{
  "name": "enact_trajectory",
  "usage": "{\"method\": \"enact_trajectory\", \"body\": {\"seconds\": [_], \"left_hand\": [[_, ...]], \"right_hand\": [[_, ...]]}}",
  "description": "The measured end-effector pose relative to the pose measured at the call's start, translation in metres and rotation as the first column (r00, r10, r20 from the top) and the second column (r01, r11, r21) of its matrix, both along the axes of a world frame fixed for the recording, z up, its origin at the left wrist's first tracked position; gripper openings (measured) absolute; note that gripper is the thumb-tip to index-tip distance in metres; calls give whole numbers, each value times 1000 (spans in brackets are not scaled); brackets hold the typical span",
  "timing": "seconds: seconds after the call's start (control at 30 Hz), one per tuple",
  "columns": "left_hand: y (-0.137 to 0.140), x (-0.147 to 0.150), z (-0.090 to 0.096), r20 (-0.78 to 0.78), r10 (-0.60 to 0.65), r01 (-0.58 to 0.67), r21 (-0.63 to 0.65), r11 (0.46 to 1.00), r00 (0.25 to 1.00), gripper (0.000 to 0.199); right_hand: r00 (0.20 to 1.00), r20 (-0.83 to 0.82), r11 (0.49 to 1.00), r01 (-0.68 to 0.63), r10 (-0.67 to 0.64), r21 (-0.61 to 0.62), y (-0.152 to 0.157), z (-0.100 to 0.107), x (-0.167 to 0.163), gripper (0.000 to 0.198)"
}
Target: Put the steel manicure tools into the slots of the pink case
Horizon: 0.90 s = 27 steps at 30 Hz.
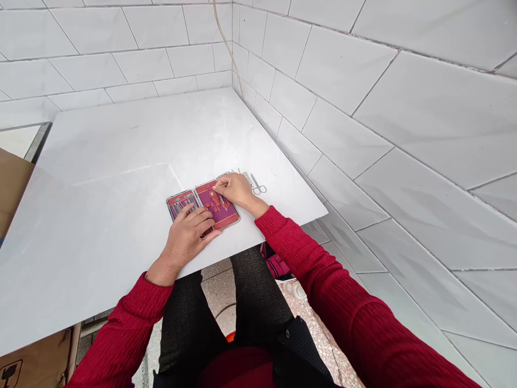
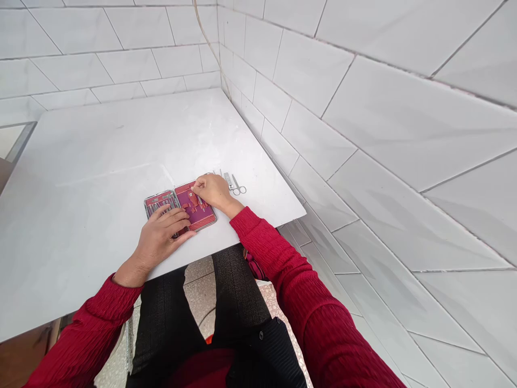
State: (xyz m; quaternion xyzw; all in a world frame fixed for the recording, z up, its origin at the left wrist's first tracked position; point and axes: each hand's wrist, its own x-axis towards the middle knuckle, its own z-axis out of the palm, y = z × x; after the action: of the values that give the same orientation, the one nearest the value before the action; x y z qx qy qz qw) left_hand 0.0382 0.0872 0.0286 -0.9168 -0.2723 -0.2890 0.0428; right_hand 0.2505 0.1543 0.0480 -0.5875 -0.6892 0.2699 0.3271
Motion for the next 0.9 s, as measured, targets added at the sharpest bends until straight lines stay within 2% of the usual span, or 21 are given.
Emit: {"method": "enact_trajectory", "body": {"seconds": [0.23,0.47,0.63,0.7,0.8,0.83,0.9], "left_hand": [[-1,0,2,-11,4,-5,-34,999,1000,22],[0,-1,2,-2,5,-5,-77,997,1000,22],[1,-2,0,2,1,-1,-62,998,1000,20],[1,-3,0,-3,-3,3,-55,998,1000,21],[1,-3,0,-6,-2,2,-45,999,1000,23],[1,-3,0,-7,-1,0,-45,999,1000,23],[1,-3,-1,-9,0,0,-50,999,1000,24]], "right_hand": [[997,77,1000,21,-22,12,-3,-2,-3,20],[971,239,997,-14,-4,73,-12,1,-9,21],[974,228,994,-31,5,109,-9,-4,-8,21],[988,150,992,19,-38,123,-5,-4,1,22],[966,34,955,248,-257,163,4,-1,22,25],[941,39,931,325,-336,167,6,0,29,25],[908,124,913,382,-399,145,10,1,41,24]]}}
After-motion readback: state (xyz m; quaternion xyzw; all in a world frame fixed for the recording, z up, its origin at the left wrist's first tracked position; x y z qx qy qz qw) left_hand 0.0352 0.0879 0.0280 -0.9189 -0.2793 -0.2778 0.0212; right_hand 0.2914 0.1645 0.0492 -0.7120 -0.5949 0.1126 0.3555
